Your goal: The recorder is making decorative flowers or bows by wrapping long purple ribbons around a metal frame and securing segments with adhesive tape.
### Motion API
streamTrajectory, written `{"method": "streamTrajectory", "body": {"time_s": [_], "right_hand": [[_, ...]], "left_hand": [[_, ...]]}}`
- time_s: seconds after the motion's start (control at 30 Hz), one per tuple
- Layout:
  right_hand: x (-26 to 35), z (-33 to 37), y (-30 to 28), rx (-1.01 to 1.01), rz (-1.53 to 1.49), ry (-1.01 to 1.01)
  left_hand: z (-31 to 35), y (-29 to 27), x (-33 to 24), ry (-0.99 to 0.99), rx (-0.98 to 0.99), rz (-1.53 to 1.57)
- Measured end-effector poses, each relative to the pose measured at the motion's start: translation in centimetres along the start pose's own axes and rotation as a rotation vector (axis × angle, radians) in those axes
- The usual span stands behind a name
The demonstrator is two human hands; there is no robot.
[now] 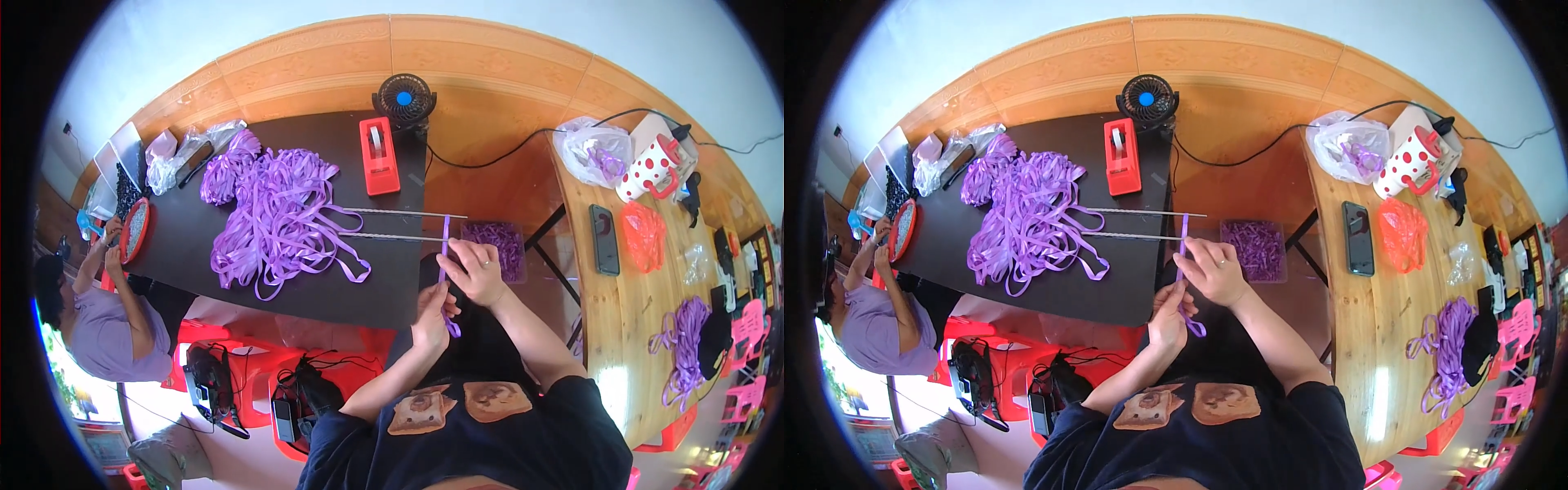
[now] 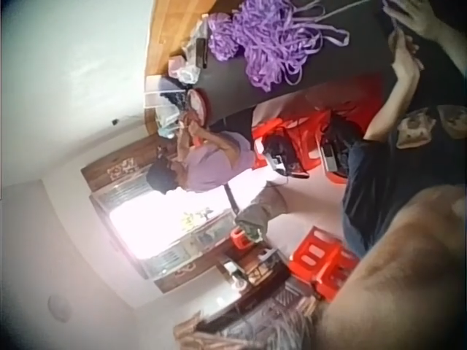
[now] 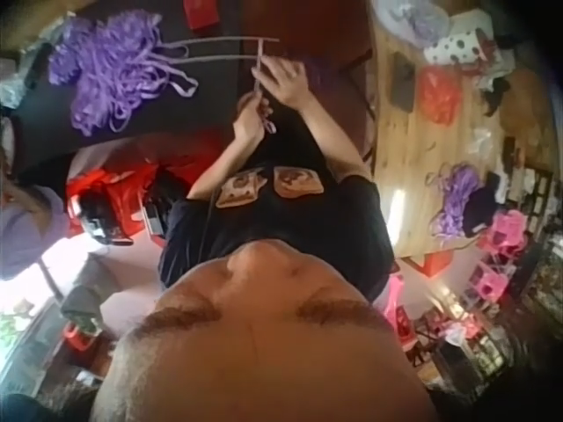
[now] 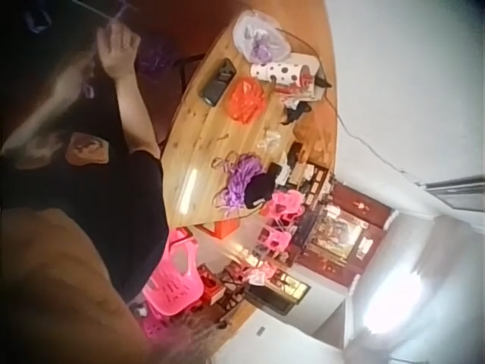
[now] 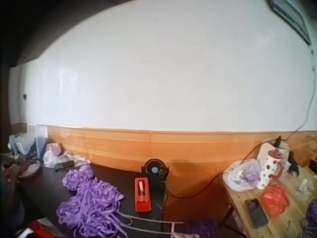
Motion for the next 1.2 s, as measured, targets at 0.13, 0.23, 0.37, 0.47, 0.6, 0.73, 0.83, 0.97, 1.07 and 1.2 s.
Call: {"method": "streamTrajectory", "body": {"time_s": [0.13,0.23,0.37,0.47,0.6,0.73,0.83,0.97,1.07,1.2], "right_hand": [[0.5,0.1,0.7,0.006,0.004,-0.048],[1.1,0.2,0.7,-0.003,0.02,-0.054],[1.7,0.3,0.5,0.007,0.026,-0.05],[2.1,0.3,0.3,-0.011,0.047,-0.066],[2.5,0.2,-0.1,-0.044,0.063,-0.093],[2.6,0.8,0.3,-0.024,0.009,-0.048],[3.0,0.8,0.4,-0.025,-0.01,-0.027],[3.3,0.5,0.1,-0.04,-0.036,-0.005],[3.4,-0.1,-0.4,-0.075,-0.026,-0.016],[3.2,-1.6,-1.6,-0.087,-0.058,0.022]], "left_hand": [[0.1,-0.5,0.1,0.025,0.02,0.019],[0.3,-0.6,0.3,0.008,0.047,0.069],[1.3,-0.3,0.0,-0.073,0.114,0.15],[2.2,-0.2,-0.4,-0.11,0.137,0.176],[2.8,-0.1,-0.5,-0.12,0.156,0.192],[3.0,-0.4,-0.5,-0.126,0.152,0.181],[3.3,-0.6,-0.5,-0.125,0.152,0.164],[4.1,-0.5,-0.9,-0.117,0.204,0.151],[4.9,-0.5,-1.5,-0.099,0.262,0.115],[5.9,-0.6,-2.8,-0.02,0.368,0.011]]}}
Point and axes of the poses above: each hand's wrist, its own z-axis away from the middle knuckle, its own y-axis out of the palm, x = y × z, the point moved 5 cm from there along -z, towards the middle knuckle, and after that the axes turned 14 degrees about -z, right-handed, at the moved point
